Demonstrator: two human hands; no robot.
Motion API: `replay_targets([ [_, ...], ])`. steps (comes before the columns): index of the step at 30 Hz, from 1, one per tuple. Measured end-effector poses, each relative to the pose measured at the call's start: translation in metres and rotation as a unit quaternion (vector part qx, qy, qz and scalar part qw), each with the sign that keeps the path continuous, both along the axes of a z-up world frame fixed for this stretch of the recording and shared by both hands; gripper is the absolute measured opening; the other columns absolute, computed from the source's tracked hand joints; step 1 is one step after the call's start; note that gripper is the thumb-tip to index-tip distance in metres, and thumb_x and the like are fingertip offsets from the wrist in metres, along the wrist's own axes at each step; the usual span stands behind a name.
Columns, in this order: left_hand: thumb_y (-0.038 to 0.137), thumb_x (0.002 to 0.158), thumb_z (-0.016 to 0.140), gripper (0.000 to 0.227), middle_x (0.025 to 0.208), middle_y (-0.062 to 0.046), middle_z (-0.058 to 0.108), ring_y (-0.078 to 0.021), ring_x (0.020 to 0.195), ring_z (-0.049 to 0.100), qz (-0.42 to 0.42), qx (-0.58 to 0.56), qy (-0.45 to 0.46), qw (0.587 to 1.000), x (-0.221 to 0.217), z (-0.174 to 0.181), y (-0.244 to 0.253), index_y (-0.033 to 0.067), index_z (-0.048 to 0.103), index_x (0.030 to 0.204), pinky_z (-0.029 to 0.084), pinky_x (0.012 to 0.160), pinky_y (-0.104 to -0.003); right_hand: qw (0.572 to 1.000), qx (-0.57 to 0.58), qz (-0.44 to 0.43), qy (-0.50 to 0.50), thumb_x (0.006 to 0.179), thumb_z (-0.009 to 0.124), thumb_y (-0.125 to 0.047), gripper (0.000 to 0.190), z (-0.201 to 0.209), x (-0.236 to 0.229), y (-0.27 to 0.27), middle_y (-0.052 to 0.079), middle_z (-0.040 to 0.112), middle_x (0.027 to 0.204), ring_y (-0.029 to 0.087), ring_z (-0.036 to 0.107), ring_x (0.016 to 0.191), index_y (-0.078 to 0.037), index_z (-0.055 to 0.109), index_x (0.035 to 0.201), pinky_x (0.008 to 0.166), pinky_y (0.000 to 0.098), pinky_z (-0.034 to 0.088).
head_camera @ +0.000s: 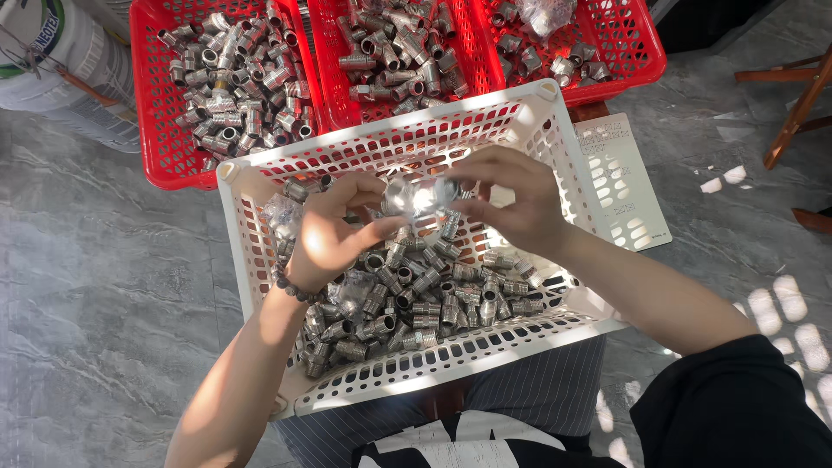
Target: The person picks small cylindrical metal parts from a white basket, inspects them by hand, and places them into one of three red baskets. The person repeats this process for multiple parts throughout the clip.
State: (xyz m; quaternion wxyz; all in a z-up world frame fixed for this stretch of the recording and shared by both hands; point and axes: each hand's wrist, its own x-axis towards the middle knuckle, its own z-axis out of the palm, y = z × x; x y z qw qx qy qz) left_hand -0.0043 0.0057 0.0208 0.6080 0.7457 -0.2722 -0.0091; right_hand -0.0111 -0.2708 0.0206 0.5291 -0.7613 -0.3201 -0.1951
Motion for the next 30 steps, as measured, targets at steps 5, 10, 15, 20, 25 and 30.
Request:
replay_targets([
  [5, 0.030, 0.086, 0.089, 0.041, 0.081, -0.012, 0.079, -0.0171, 0.075, 0.071, 0.012, 0.009, 0.054, 0.998, 0.000, -0.005, 0.001, 0.0015, 0.072, 0.110, 0.059, 0.073, -0.028, 0.993, 0.041, -0.006, 0.109, 0.092, 0.085, -0.018, 0.026, -0.014, 0.008, -0.004, 0.010, 0.075, 0.093, 0.018, 0.071, 0.079, -0.003, 0.078, 0.111, 0.062, 0.0262, 0.056],
  [10, 0.027, 0.093, 0.082, 0.026, 0.063, -0.009, 0.074, -0.0152, 0.061, 0.067, -0.015, -0.003, 0.088, 0.996, -0.006, -0.002, -0.003, 0.0029, 0.072, 0.093, 0.053, 0.064, -0.025, 0.985, 0.026, -0.018, 0.171, 0.095, 0.083, -0.027, 0.023, -0.025, 0.012, -0.006, 0.008, 0.071, 0.079, 0.015, 0.064, 0.075, -0.004, 0.080, 0.097, 0.066, 0.0272, 0.055],
  [15, 0.028, 0.096, 0.078, 0.024, 0.059, -0.006, 0.072, -0.0110, 0.058, 0.061, -0.038, -0.019, 0.102, 0.994, -0.002, -0.005, -0.001, 0.0067, 0.073, 0.086, 0.051, 0.060, -0.022, 0.981, 0.028, -0.005, 0.194, 0.096, 0.082, -0.031, 0.025, -0.032, 0.011, -0.007, 0.004, 0.066, 0.074, 0.011, 0.061, 0.072, -0.007, 0.078, 0.089, 0.065, 0.0240, 0.055],
  [20, 0.025, 0.095, 0.078, 0.022, 0.058, -0.007, 0.071, -0.0114, 0.059, 0.062, -0.036, -0.028, 0.099, 0.994, -0.004, -0.006, -0.003, 0.0055, 0.073, 0.087, 0.050, 0.063, -0.022, 0.980, 0.023, -0.007, 0.199, 0.096, 0.082, -0.032, 0.025, -0.031, 0.010, -0.006, 0.003, 0.065, 0.073, 0.009, 0.060, 0.073, -0.009, 0.078, 0.089, 0.068, 0.0227, 0.053],
  [25, 0.025, 0.093, 0.082, 0.025, 0.060, -0.009, 0.071, -0.0142, 0.059, 0.064, -0.025, -0.023, 0.078, 0.996, -0.005, -0.003, -0.002, 0.0033, 0.071, 0.090, 0.051, 0.066, -0.025, 0.978, 0.029, -0.016, 0.204, 0.093, 0.086, -0.031, 0.024, -0.034, 0.011, -0.008, 0.005, 0.070, 0.076, 0.011, 0.063, 0.074, -0.007, 0.080, 0.094, 0.069, 0.0238, 0.054],
  [30, 0.025, 0.091, 0.084, 0.026, 0.064, -0.010, 0.072, -0.0151, 0.061, 0.064, -0.019, -0.018, 0.081, 0.996, 0.000, -0.010, 0.001, 0.0029, 0.071, 0.095, 0.053, 0.068, -0.026, 0.976, 0.048, -0.009, 0.211, 0.089, 0.089, -0.028, 0.026, -0.033, 0.010, -0.008, 0.006, 0.070, 0.079, 0.011, 0.063, 0.074, -0.005, 0.079, 0.097, 0.068, 0.0240, 0.055],
])
